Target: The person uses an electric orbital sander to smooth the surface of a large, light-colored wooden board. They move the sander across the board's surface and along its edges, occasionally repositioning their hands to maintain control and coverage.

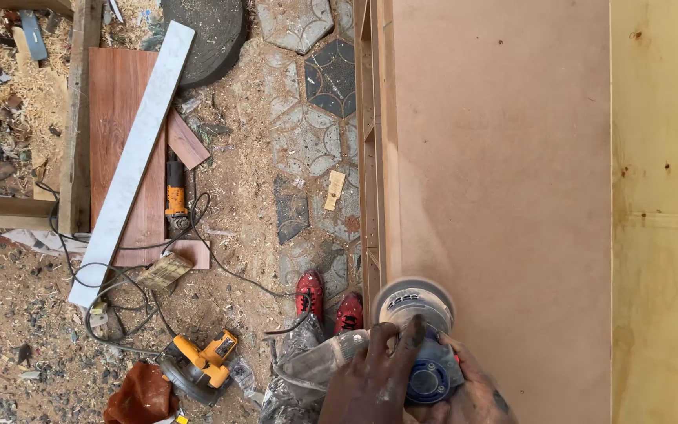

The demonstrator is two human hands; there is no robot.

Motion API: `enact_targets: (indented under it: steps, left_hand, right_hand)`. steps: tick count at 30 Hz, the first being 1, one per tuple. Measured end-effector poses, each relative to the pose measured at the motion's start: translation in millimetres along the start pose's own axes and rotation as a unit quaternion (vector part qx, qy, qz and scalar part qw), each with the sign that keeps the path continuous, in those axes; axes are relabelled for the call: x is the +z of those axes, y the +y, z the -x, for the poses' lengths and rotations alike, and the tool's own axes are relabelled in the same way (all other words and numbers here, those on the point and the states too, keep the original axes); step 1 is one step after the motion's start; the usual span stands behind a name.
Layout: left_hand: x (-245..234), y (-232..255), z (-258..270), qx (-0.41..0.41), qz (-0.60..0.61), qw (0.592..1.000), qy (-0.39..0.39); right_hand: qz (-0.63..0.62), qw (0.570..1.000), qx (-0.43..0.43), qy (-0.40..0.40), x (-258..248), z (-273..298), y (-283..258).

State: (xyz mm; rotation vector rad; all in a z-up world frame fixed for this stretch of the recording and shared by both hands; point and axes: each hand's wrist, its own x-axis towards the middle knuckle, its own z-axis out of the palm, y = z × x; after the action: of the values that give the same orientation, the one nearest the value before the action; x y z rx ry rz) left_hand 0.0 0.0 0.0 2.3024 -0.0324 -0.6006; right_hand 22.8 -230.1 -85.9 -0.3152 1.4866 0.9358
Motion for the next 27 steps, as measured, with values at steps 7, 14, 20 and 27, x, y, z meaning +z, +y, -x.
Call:
enact_targets:
  steps: [7, 14, 20, 27]
  left_hand:
    - [12.1, -7.4, -36.8, 0.011, -0.168, 0.986, -0.004]
    - [-49.8, 15.7, -81.7, -0.006, -0.043, 0.999, 0.032]
    - [-80.8, 13.3, -141.8, -0.073, -0.063, 0.990, 0.099]
    - [-103.6, 27.4, -193.2, -0.080, -0.111, 0.981, 0.138]
  right_hand:
    - [0.024, 0.998, -0.041, -0.028, 11.6, -23.1, -9.5]
    - [0.146, 0.969, -0.198, 0.021, 60.8, 57.7, 8.1]
    - [0.364, 0.730, -0.575, -0.062, 114.9, 58.3, 33.2]
    - [0.330, 0.745, -0.573, -0.088, 190.4, 84.5, 42.4]
